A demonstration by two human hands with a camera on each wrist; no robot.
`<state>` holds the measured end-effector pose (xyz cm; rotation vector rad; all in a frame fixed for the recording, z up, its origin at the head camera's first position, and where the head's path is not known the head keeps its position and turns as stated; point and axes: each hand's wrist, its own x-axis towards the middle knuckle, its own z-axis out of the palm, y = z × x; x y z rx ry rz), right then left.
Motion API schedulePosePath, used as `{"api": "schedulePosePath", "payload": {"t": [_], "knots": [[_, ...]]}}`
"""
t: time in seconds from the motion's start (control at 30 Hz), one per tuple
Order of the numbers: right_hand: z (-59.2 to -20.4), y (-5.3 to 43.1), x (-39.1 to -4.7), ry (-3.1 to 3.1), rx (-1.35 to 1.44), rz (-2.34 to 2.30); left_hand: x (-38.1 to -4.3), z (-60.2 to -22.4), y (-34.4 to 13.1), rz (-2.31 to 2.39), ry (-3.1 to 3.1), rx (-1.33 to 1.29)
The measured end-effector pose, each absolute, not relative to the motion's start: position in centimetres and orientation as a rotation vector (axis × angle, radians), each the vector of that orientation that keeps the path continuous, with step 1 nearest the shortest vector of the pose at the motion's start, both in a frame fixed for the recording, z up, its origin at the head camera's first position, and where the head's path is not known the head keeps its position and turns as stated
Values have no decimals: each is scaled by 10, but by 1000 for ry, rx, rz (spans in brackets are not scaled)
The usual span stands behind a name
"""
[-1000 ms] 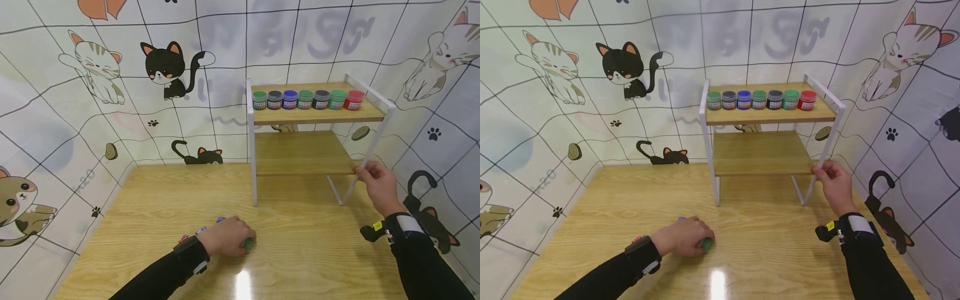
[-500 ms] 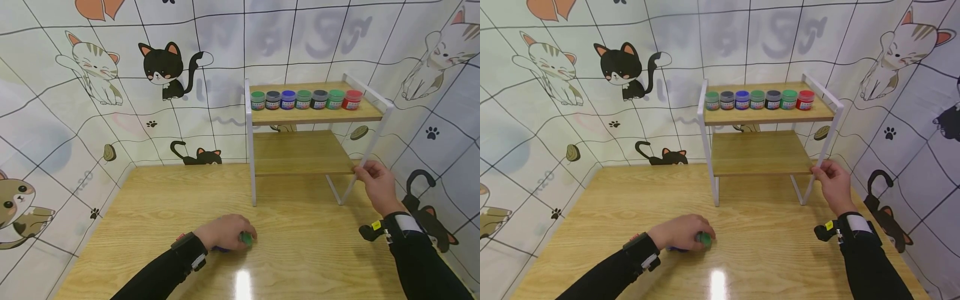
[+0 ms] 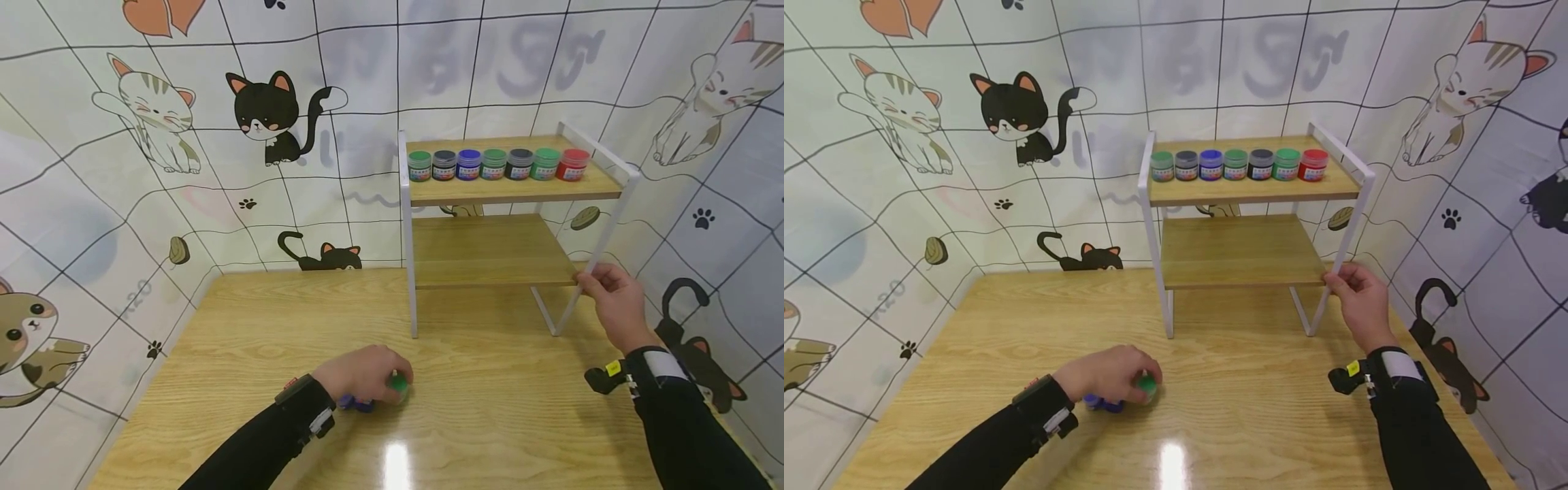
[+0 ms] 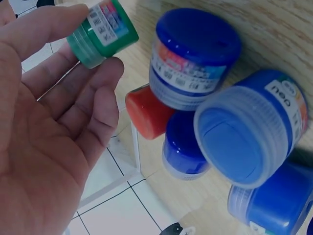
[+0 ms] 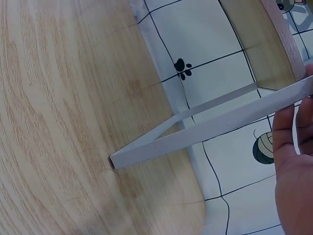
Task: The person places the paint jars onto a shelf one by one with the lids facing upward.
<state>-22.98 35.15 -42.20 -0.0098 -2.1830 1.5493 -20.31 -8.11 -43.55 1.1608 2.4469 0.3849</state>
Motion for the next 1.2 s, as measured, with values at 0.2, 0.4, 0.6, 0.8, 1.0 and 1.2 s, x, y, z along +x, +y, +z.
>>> {"api": "schedulePosePath", "payload": {"t": [0.2,0.4,0.6,0.8,1.0,1.2], "knots": [[-418,359,-228,-2294,-10,1486,-206,-432,-83,412,2424,1188],[-410,366,-226,-2419,-66,1305,-209,-431,-83,432,2399,1217],[-399,368,-223,-2476,-18,1172,-208,-425,-82,400,2405,1128],[-389,370,-224,-2570,1,1070,-208,-420,-82,366,2402,1069],[-383,370,-225,-2651,57,980,-210,-415,-80,355,2411,1100],[-381,368,-224,-2678,63,950,-212,-407,-77,334,2430,1181]]}}
